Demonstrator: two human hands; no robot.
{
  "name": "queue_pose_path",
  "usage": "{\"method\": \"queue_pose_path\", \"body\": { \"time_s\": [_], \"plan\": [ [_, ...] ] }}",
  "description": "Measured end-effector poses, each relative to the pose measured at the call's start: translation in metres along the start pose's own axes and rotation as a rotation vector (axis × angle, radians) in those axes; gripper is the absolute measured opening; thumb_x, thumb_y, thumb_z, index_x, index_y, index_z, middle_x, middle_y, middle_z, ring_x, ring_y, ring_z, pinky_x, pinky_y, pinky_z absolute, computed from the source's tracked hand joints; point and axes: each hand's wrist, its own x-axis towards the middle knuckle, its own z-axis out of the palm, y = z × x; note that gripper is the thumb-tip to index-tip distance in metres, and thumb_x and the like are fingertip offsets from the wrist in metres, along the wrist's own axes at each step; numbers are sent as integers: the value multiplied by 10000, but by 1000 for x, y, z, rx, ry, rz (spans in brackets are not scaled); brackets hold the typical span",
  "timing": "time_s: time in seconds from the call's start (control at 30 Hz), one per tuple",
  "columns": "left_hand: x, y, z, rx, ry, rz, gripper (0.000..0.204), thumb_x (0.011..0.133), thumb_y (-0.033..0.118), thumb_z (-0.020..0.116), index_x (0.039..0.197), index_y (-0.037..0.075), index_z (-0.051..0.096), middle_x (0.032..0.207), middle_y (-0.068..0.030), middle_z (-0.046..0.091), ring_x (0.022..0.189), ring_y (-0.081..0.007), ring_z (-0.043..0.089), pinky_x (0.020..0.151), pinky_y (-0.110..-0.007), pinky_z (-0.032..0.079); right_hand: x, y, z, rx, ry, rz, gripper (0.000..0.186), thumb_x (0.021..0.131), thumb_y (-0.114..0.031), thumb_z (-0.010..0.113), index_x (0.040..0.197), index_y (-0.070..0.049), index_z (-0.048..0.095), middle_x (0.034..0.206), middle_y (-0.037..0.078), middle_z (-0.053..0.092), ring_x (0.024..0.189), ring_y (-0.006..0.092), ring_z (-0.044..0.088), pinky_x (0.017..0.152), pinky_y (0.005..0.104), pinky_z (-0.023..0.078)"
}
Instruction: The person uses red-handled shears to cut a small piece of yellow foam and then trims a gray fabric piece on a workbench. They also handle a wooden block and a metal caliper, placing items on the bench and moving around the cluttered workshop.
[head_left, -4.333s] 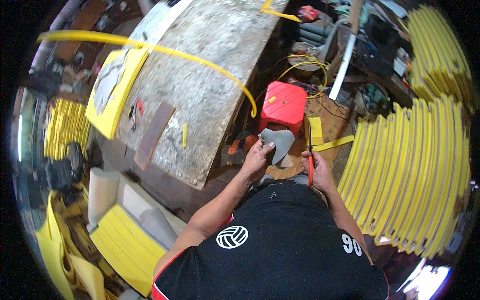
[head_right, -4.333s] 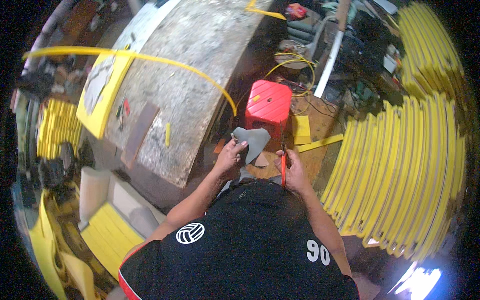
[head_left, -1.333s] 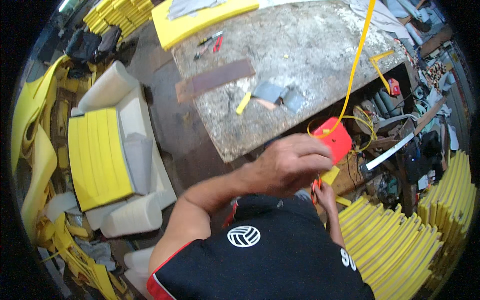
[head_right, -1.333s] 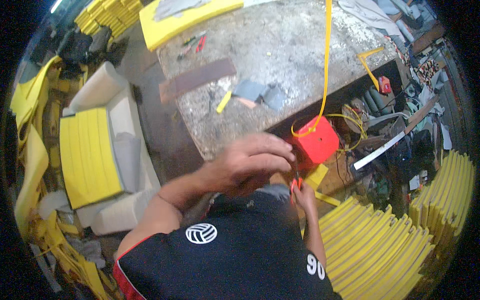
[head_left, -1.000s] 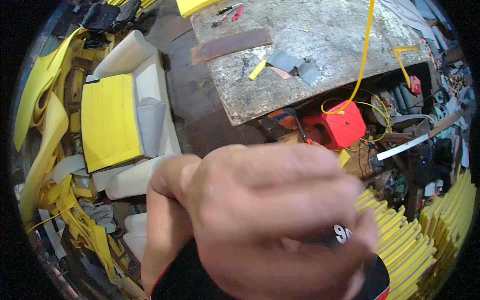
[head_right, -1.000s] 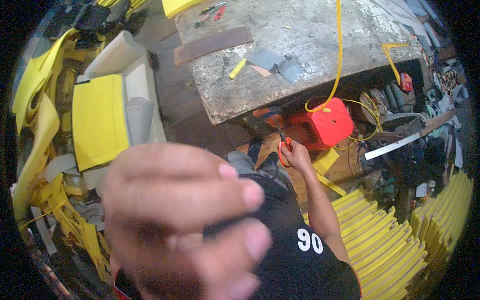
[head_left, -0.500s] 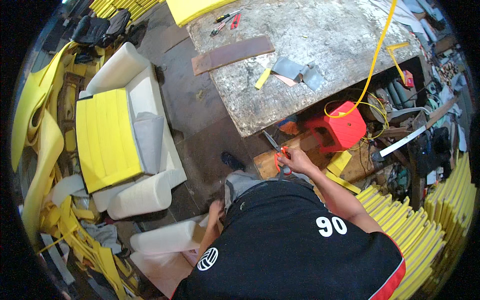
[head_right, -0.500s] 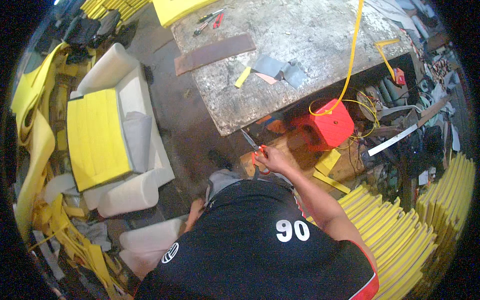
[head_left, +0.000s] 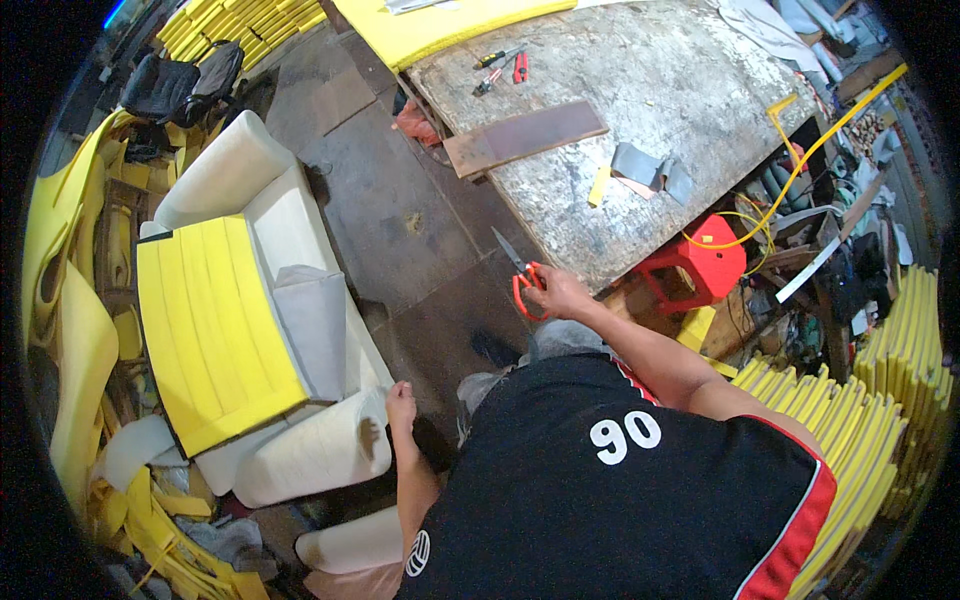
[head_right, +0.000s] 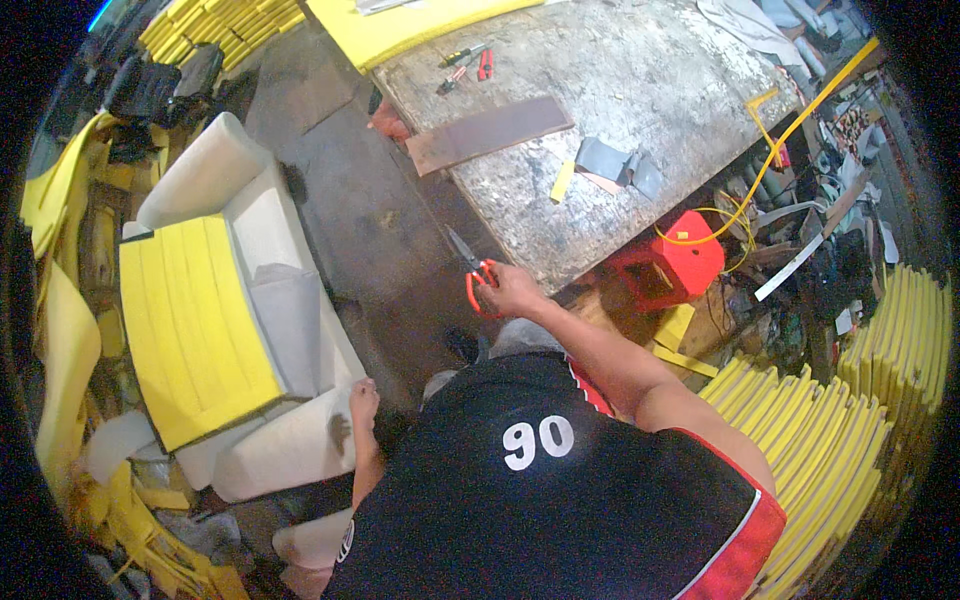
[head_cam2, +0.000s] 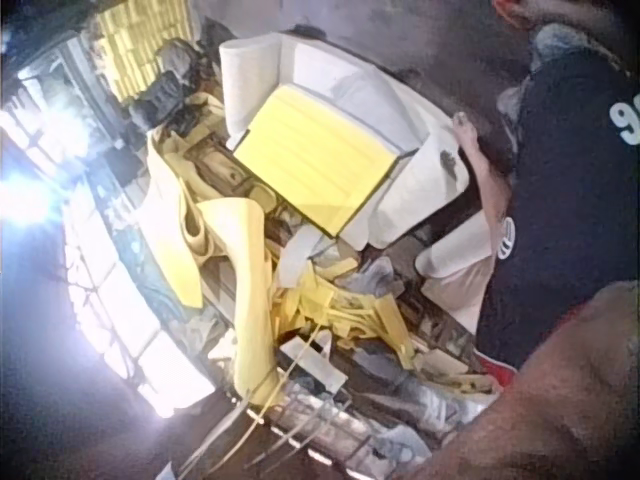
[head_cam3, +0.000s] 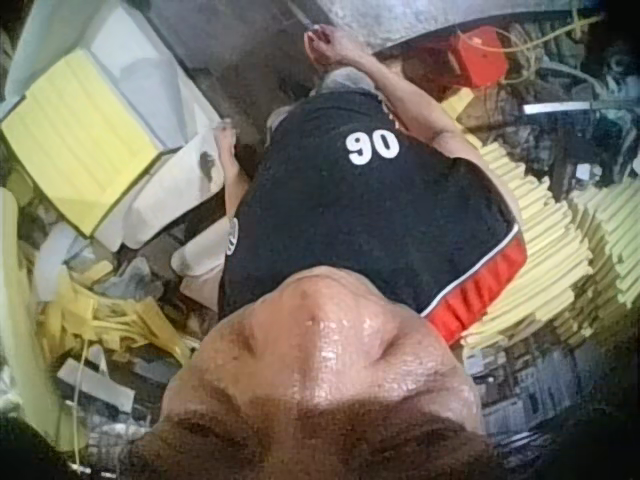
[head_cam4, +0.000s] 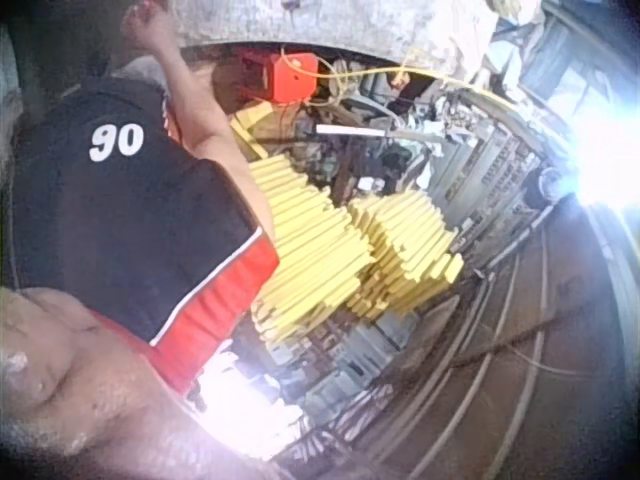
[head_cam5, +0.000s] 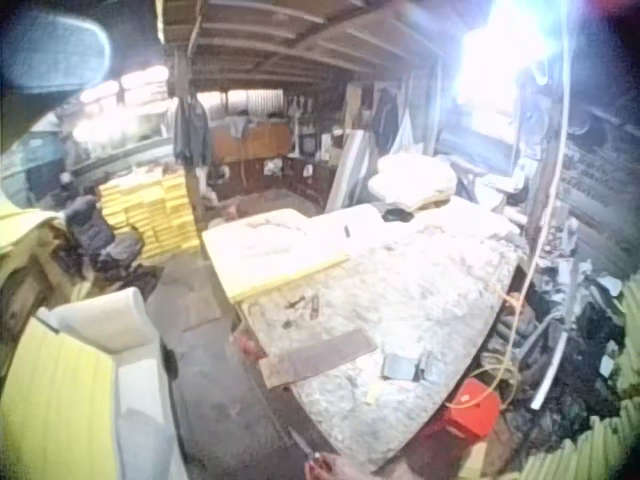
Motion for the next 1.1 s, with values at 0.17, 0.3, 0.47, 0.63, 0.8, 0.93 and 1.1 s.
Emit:
{"method": "queue_pose_path", "body": {
  "time_s": [0.17, 0.3, 0.47, 0.63, 0.8, 0.93, 1.1],
  "plan": [
    [29, 66, -37, -34, 4, 49, 395, 948, 275, 577, 1197, -31, 573, 906, -49, 617, 796, -117, 564, 716, -265, 468, 15, -56, 12, 68, -12, -125, 356, 824, -348, 652, 984, -34, 597, 828, 207, 649, 802, 397, 632, 701, 466, 480],
    [-21, 187, -28, -469, -191, 82, 400, 969, 262, 559, 1269, -2, 530, 990, -27, 611, 856, -112, 558, 751, -264, 468, 33, -103, 28, 55, -106, -261, 369, 817, -384, 655, 928, -35, 603, 830, 194, 649, 802, 386, 631, 694, 463, 478],
    [-25, 251, -16, -719, -414, 192, 484, 999, 270, 504, 1422, 64, 391, 1231, -63, 558, 1121, -158, 518, 954, -291, 423, 65, -182, 46, 55, -326, -556, 345, 795, -341, 645, 938, -28, 623, 865, 191, 653, 830, 390, 633, 716, 479, 488],
    [21, 312, -19, -938, -471, 114, 481, 1032, 282, 410, 1466, 95, 318, 1367, -109, 472, 1220, -223, 481, 1037, -363, 384, 109, -216, 60, 118, -358, -737, 444, 852, -327, 643, 1159, -14, 568, 984, 223, 623, 904, 415, 608, 771, 463, 478],
    [108, 311, -48, -954, -451, 87, 495, 1024, 319, 412, 1463, 121, 298, 1247, -140, 519, 1194, -299, 520, 964, -485, 464, 201, -222, 33, 94, -412, -588, 548, 856, -362, 636, 1283, -33, 533, 1099, 237, 609, 1035, 393, 583, 874, 461, 459],
    [165, 330, -88, -717, -343, -69, 469, 1032, 315, 383, 1421, 57, 341, 1083, -166, 612, 888, -274, 662, 721, -377, 558, 296, -190, 5, 45, -56, -372, 508, 839, -347, 644, 1232, -32, 575, 1125, 240, 600, 1042, 403, 577, 893, 454, 461],
    [223, 392, -116, -627, -230, -86, 469, 1018, 333, 428, 1376, 32, 400, 802, -125, 647, 711, -211, 656, 585, -305, 516, 406, -132, -65, -78, 459, 30, 443, 834, -315, 628, 1175, -34, 592, 1220, 256, 538, 1125, 410, 525, 952, 486, 436]
  ]
}}
